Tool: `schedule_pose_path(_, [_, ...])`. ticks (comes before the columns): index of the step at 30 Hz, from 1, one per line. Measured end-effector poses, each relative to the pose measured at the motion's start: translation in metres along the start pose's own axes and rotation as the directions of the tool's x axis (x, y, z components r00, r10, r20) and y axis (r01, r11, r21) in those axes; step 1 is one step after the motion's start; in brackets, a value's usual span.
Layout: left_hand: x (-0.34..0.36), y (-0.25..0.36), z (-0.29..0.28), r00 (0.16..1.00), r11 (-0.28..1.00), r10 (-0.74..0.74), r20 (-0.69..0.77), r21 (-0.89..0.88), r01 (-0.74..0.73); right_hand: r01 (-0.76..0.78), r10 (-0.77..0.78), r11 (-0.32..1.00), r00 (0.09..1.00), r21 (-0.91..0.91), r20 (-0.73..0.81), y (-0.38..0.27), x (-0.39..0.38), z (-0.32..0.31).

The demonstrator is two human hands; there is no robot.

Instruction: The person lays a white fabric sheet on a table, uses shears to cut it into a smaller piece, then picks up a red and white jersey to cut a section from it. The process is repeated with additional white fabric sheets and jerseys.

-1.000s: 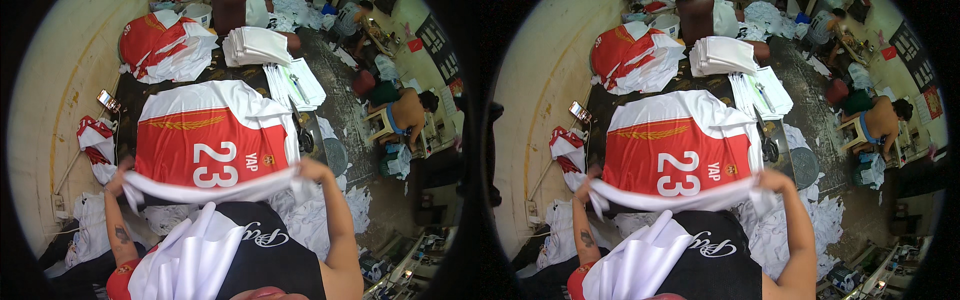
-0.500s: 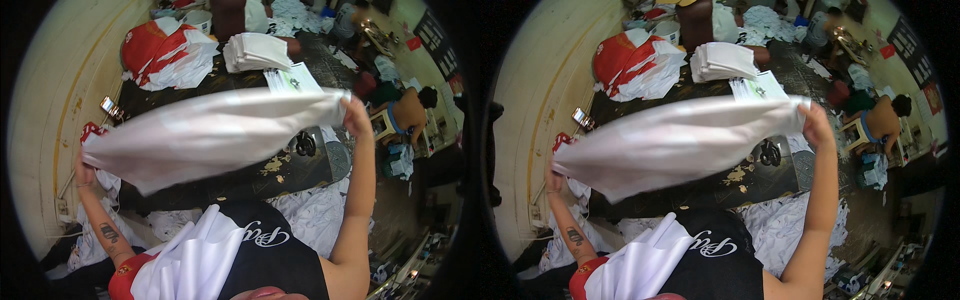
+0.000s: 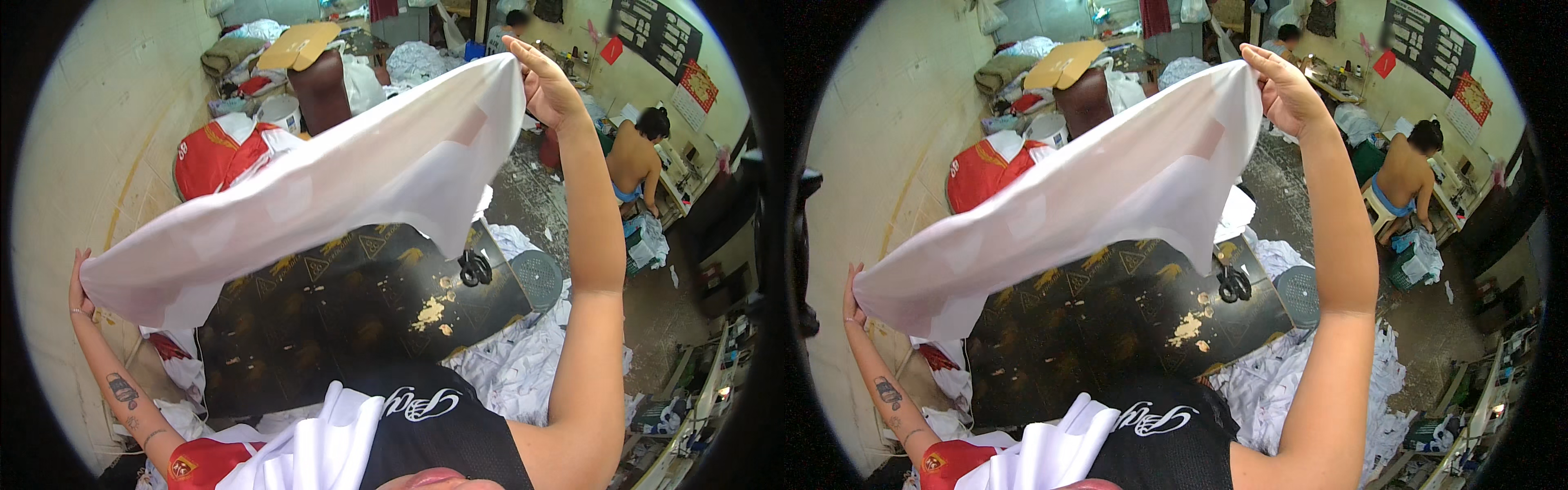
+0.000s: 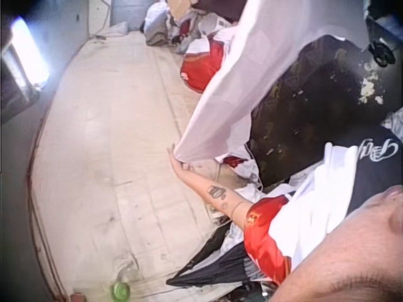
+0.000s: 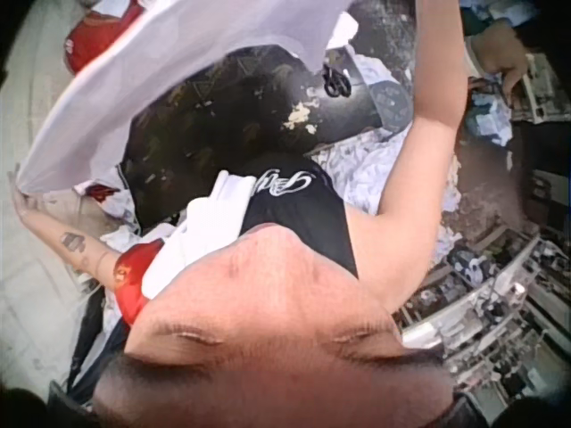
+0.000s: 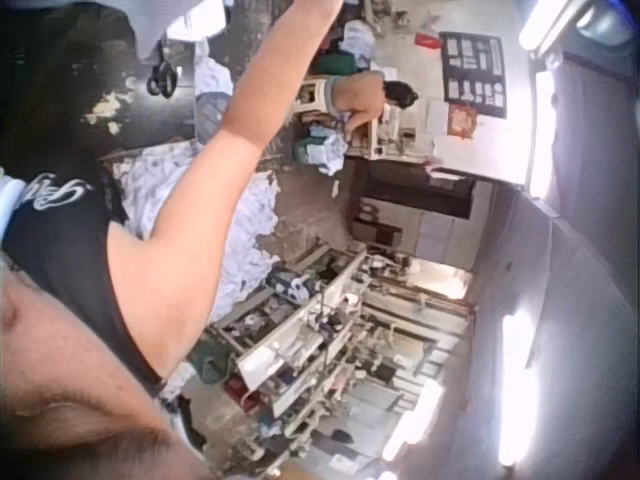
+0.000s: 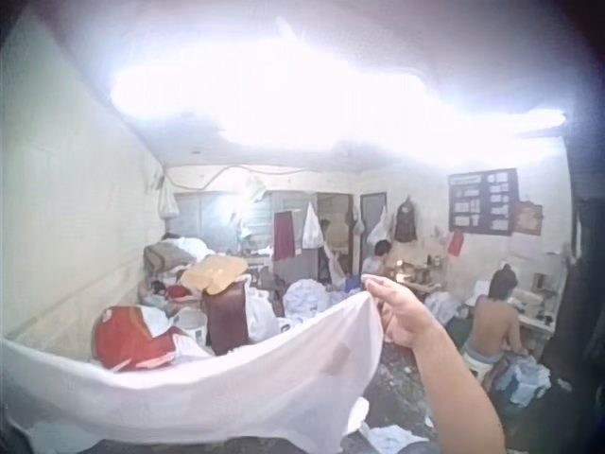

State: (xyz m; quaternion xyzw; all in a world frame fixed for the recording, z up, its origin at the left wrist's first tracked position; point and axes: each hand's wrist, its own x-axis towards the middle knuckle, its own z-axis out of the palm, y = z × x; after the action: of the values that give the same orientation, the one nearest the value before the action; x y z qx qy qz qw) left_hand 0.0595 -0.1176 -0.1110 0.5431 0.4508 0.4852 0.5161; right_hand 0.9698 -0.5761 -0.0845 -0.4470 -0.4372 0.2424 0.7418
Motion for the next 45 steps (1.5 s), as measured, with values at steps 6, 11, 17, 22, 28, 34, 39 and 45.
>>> schedule_pose_path(6, [-0.018,0.019,0.002,0.969,0.919,0.218,0.115,0.310,-0.243,0.403,-0.292,0.757,0.913,-0.515,0.286,-0.042,-0.003,-0.014])
schedule_pose_path(11, [0.012,-0.002,-0.006,0.979,0.592,0.197,-0.046,0.802,-0.081,0.516,-0.352,0.428,0.852,-0.742,0.389,-0.055,0.007,-0.013])
schedule_pose_path(17, [0.060,-0.031,-0.034,0.948,0.916,0.181,-0.262,0.397,-0.064,0.287,-0.160,0.533,0.958,-0.796,0.238,-0.091,-0.009,0.012])
schedule_pose_path(22, [0.061,-0.015,-0.036,0.979,0.898,0.199,-0.032,0.405,-0.170,0.387,-0.215,0.546,0.922,-0.743,0.322,-0.119,-0.016,0.019])
schedule_pose_path(28, [0.025,0.003,-0.005,0.955,0.948,0.183,0.232,0.217,-0.234,0.402,-0.245,0.556,0.916,-0.728,0.319,-0.131,-0.011,0.014])
schedule_pose_path(34, [0.020,0.019,0.041,0.955,0.631,0.261,0.143,0.724,-0.281,0.423,-0.360,0.566,0.899,-0.707,0.250,-0.140,0.010,-0.006])
schedule_pose_path(39, [0.049,0.021,0.087,0.977,0.697,0.149,0.152,0.685,-0.213,0.365,-0.330,0.421,0.914,-0.830,0.234,-0.096,0.062,-0.004])
schedule_pose_path(45, [0.084,0.090,0.069,0.716,0.245,0.698,0.029,0.929,-0.277,0.270,-0.403,0.462,0.912,-0.845,0.071,-0.125,0.077,-0.010])
